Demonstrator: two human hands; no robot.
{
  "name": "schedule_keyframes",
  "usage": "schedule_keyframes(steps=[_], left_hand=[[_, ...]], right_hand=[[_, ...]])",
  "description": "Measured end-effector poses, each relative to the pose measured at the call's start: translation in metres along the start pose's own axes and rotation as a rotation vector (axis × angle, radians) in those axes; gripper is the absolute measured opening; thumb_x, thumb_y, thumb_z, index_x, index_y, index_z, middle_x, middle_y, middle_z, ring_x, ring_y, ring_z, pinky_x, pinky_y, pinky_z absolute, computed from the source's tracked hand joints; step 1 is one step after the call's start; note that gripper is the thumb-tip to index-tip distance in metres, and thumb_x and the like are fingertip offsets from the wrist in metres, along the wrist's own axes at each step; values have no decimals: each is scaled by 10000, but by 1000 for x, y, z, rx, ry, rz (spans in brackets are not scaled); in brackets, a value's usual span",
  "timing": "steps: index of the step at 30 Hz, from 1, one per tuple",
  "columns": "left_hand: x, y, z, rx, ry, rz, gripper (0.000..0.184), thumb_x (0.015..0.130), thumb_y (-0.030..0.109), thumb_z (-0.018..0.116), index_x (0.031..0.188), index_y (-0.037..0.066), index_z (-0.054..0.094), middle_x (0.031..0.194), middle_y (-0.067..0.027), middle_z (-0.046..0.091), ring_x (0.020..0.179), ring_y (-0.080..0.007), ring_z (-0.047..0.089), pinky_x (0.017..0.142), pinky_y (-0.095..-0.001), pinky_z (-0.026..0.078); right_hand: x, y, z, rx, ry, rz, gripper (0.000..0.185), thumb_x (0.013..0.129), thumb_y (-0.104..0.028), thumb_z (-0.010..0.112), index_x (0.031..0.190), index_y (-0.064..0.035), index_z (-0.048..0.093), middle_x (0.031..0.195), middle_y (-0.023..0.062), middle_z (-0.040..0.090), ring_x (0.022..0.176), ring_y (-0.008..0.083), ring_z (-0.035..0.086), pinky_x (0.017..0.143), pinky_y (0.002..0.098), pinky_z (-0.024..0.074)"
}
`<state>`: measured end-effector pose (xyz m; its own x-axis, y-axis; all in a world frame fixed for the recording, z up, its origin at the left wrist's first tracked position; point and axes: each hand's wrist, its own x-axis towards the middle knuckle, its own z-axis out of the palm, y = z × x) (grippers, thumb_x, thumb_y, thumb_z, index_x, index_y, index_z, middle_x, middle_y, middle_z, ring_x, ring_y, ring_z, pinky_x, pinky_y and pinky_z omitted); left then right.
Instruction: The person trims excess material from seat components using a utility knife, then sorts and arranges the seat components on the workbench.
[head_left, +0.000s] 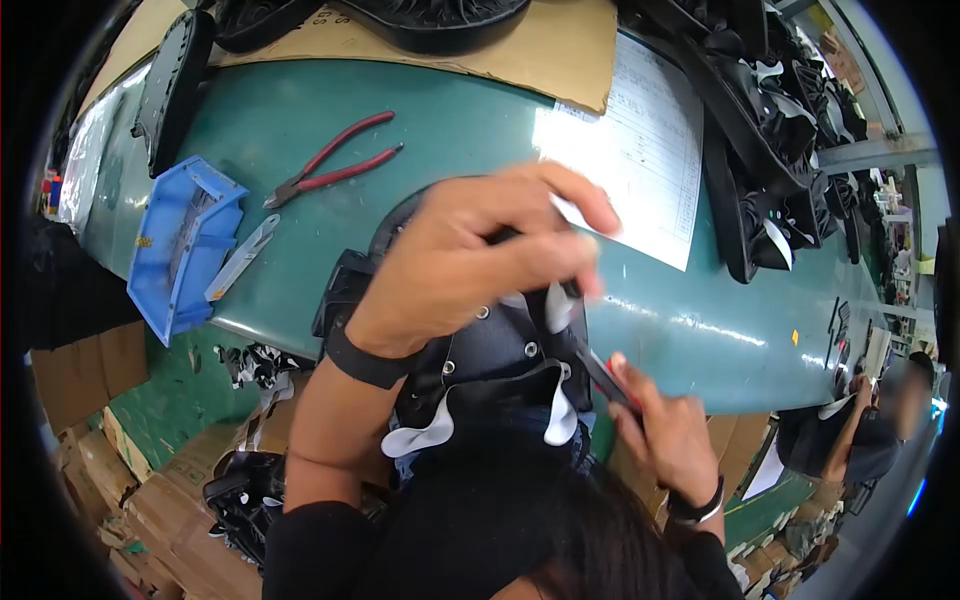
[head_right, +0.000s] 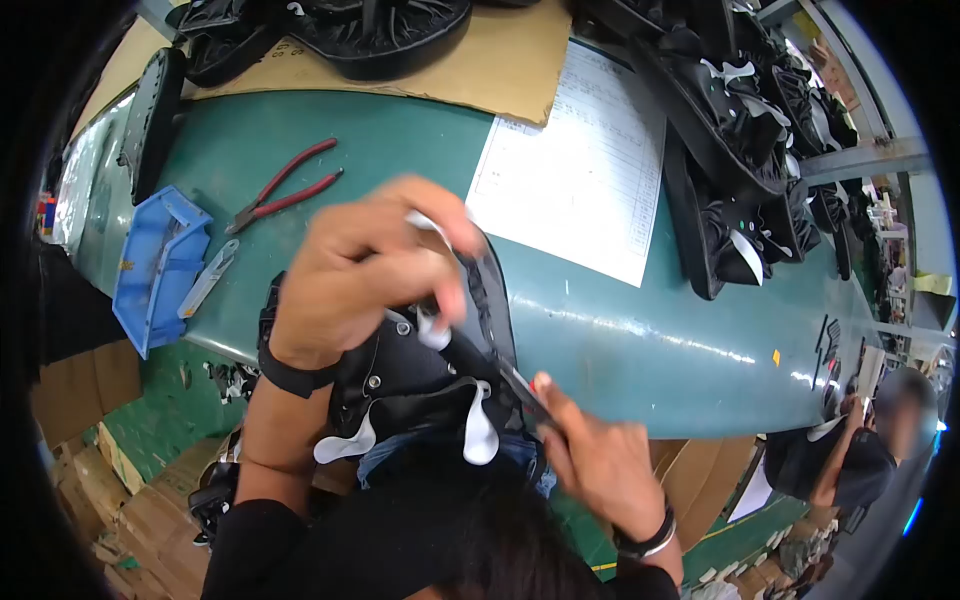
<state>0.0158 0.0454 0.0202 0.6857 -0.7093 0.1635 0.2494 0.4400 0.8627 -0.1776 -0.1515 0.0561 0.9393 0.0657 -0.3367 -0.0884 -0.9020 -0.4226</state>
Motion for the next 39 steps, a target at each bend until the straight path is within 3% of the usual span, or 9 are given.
schedule_keyframes(steps=[3,7,13,17,19,22,25,29,39], left_hand=[[-13,0,24,1426,-283,-106,239,817,199,660,682,15,589,736,-97,604,628,-236,586,565,-359,448],[-18,-25,25,1548,-271,173,219,763,218,681,653,48,597,646,-95,556,666,-254,538,575,-369,426],[-8,-19,0,143,169,-114,322,792,124,664,548,68,462,644,-12,433,701,-148,408,660,-283,334],[-8,-11,16,-140,102,-269,244,809,101,640,606,93,506,753,-58,563,744,-141,548,576,-318,419],[0,-2,15,136,-32,-314,200,803,133,646,645,86,534,806,-87,627,750,-191,615,522,-348,453],[2,-7,27,1490,-255,19,206,777,207,665,670,61,567,703,-74,589,694,-266,591,564,-370,422],[12,-33,19,1661,-278,314,261,776,244,669,624,57,572,626,-73,543,672,-283,571,560,-376,393],[34,-36,5,751,-77,-348,339,815,158,659,541,24,512,559,-47,431,576,-119,437,561,-275,311],[42,-12,5,213,0,-235,316,905,159,594,629,35,502,668,11,408,773,-100,491,726,-251,397]], right_hand=[[27,1,-24,-77,-187,141,528,851,-203,653,1353,-145,501,906,106,686,807,335,615,734,413,418],[34,9,-24,-185,-78,-49,511,859,-228,640,1347,-163,506,828,108,684,712,331,618,652,413,404],[-7,17,5,-16,34,-16,525,854,-191,642,1359,-190,502,641,88,585,528,333,571,541,458,426],[-7,12,11,-113,307,-146,550,843,-181,657,1370,-190,499,674,105,590,537,314,578,513,437,423],[9,14,0,-138,132,-5,551,848,-180,649,1376,-205,494,664,101,581,525,309,566,504,421,415],[28,13,-13,-183,153,-17,537,858,-184,641,1373,-203,491,636,108,573,506,322,558,486,424,411],[41,14,-9,-145,179,-24,517,872,-178,627,1366,-172,476,636,125,589,509,345,567,486,440,419],[49,6,25,154,317,51,486,905,-162,590,1356,-85,425,714,178,646,570,397,600,532,494,444],[54,-13,12,731,-73,384,468,943,-217,561,1348,-55,391,926,201,654,558,324,617,607,417,490]])
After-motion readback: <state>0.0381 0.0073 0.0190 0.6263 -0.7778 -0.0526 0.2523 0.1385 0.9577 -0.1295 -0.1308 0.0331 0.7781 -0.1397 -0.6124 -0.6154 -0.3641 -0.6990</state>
